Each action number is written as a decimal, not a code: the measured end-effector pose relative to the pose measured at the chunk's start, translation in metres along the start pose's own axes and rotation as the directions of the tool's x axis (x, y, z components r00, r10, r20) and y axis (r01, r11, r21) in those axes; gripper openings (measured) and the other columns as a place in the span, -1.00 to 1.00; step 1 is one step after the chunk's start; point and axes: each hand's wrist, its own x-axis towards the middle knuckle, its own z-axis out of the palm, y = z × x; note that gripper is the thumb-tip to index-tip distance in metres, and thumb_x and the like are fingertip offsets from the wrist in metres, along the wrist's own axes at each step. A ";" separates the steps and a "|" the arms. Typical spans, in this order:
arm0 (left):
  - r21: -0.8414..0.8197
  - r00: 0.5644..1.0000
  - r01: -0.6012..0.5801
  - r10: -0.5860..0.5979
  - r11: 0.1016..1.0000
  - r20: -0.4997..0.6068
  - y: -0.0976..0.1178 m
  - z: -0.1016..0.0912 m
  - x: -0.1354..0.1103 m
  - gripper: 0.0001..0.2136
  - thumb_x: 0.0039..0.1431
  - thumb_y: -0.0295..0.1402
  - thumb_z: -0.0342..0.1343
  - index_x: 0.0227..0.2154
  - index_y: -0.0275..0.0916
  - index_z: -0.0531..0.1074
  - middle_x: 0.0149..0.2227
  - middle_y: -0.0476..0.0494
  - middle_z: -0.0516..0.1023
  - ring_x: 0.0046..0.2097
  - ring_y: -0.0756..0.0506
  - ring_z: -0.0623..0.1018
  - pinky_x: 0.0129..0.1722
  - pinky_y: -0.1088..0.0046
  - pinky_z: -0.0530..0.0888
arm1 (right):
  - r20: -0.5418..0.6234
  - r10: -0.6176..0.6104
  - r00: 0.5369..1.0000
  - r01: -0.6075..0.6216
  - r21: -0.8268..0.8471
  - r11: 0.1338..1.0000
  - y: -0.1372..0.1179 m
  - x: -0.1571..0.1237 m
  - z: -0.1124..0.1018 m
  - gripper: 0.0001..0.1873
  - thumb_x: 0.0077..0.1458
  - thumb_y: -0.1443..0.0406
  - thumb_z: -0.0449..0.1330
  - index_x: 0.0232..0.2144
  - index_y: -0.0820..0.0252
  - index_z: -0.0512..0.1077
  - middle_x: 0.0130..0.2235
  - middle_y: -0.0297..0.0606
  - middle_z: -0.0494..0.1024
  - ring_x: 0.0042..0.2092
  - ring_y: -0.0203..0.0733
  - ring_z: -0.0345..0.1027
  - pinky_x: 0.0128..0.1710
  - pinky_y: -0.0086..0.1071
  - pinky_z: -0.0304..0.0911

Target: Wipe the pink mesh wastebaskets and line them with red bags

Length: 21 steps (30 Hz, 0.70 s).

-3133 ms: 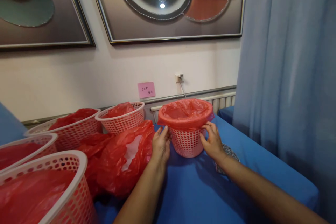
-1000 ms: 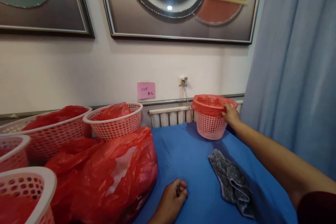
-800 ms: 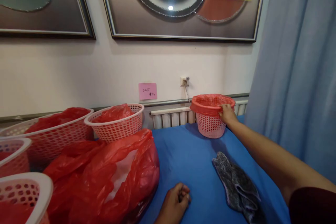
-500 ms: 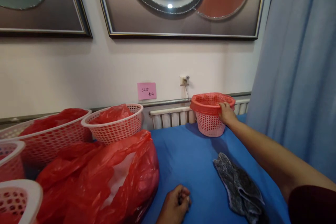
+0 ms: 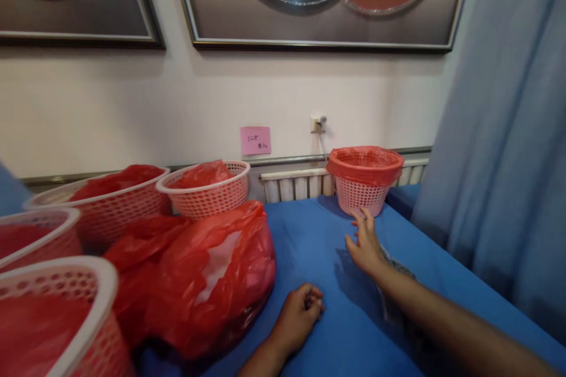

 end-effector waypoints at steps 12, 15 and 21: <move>0.035 0.994 -0.113 0.113 0.993 -0.009 -0.011 0.009 -0.008 -0.88 0.09 -0.49 0.13 -0.28 -0.27 0.50 -0.46 0.05 0.45 -0.40 0.01 0.40 -0.33 0.50 0.37 | 0.477 0.007 0.879 -0.097 0.164 0.982 -0.036 -0.129 0.047 -0.62 0.30 0.17 -0.01 -0.06 0.21 0.51 0.01 0.03 0.57 0.07 0.05 0.49 0.15 0.00 0.38; 0.066 0.992 -0.129 0.130 0.990 -0.007 -0.014 0.010 -0.008 -0.89 0.08 -0.52 0.13 -0.32 -0.29 0.50 -0.46 0.04 0.46 -0.39 0.00 0.41 -0.33 0.49 0.38 | 0.500 -0.039 0.865 -0.057 0.176 0.983 -0.036 -0.126 0.041 -0.62 0.33 0.15 -0.04 -0.11 0.19 0.51 -0.10 -0.03 0.60 -0.03 0.01 0.52 0.06 -0.05 0.42; 0.111 0.992 -0.120 0.123 0.987 -0.016 -0.020 0.014 -0.007 -0.88 0.08 -0.53 0.15 -0.30 -0.28 0.52 -0.41 0.02 0.53 -0.33 -0.02 0.46 -0.24 0.46 0.43 | 0.527 -0.084 0.846 -0.025 0.198 0.980 -0.038 -0.126 0.033 -0.62 0.34 0.11 -0.05 -0.20 0.15 0.50 -0.19 -0.09 0.60 -0.13 -0.03 0.52 -0.03 -0.09 0.44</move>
